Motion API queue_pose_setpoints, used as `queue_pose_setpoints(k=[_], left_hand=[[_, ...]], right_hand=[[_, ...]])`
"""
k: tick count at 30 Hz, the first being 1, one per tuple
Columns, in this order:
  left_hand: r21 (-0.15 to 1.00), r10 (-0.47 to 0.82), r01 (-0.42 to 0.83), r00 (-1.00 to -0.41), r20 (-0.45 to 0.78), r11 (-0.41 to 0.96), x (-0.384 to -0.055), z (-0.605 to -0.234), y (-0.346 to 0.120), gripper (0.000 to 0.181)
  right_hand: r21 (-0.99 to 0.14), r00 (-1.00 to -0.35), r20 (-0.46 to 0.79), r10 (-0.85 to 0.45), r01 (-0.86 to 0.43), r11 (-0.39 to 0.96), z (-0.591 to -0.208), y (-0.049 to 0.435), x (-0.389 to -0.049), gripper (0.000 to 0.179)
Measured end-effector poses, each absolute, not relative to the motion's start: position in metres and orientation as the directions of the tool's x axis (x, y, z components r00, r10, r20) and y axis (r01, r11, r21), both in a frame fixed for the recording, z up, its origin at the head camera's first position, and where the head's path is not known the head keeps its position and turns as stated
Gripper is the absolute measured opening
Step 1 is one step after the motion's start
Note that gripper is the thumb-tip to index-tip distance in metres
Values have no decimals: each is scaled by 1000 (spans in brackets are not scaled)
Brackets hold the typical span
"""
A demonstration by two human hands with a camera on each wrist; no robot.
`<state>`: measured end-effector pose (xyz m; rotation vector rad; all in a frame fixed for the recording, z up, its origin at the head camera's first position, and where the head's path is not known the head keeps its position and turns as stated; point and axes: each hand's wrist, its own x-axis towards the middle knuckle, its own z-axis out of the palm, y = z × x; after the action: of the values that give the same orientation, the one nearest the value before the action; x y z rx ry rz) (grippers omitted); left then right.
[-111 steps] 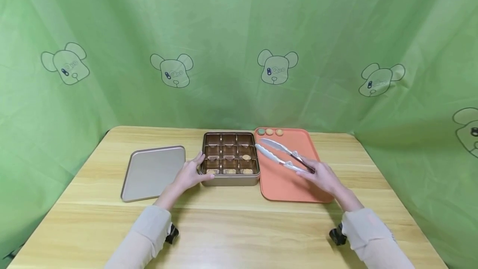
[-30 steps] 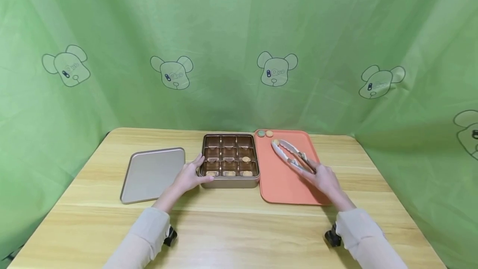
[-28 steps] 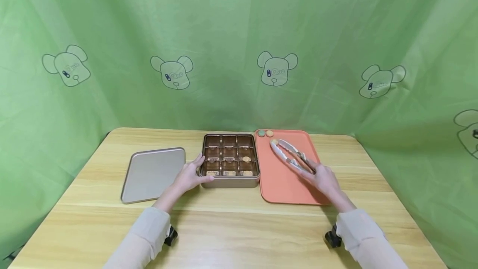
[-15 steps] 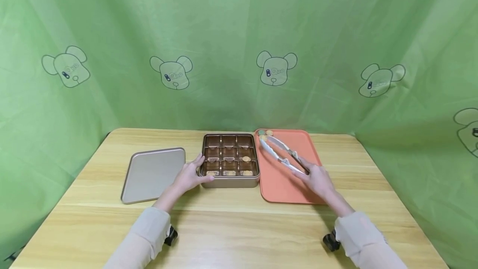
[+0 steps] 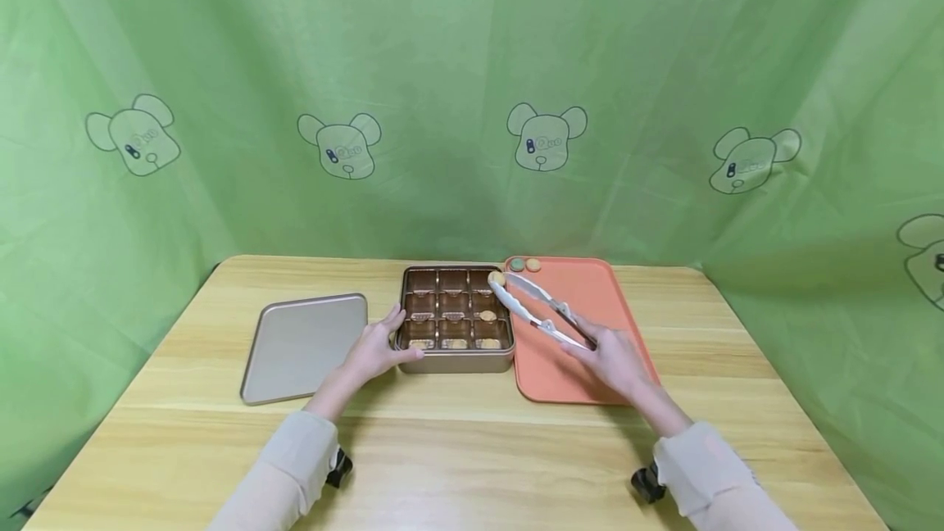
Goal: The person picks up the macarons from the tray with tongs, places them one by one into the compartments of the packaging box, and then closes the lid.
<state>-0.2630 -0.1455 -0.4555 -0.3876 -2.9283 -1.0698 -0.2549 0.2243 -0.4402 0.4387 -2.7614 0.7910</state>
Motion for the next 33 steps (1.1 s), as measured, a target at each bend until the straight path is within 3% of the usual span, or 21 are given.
queue_pose_setpoints(k=[6, 17, 33], left_hand=[[640, 223, 220, -972, 78, 737, -263, -457, -144, 88], [643, 204, 195, -977, 61, 741, -262, -456, -144, 88], [653, 207, 198, -976, 64, 731, -262, -456, -144, 88]], right_hand=[[-475, -938, 247, -243, -336, 813, -439, 215, -254, 62], [-434, -891, 302, -339, -445, 783, -439, 197, -249, 59], [-450, -879, 305, -367, -472, 758, -438, 196, -248, 60]])
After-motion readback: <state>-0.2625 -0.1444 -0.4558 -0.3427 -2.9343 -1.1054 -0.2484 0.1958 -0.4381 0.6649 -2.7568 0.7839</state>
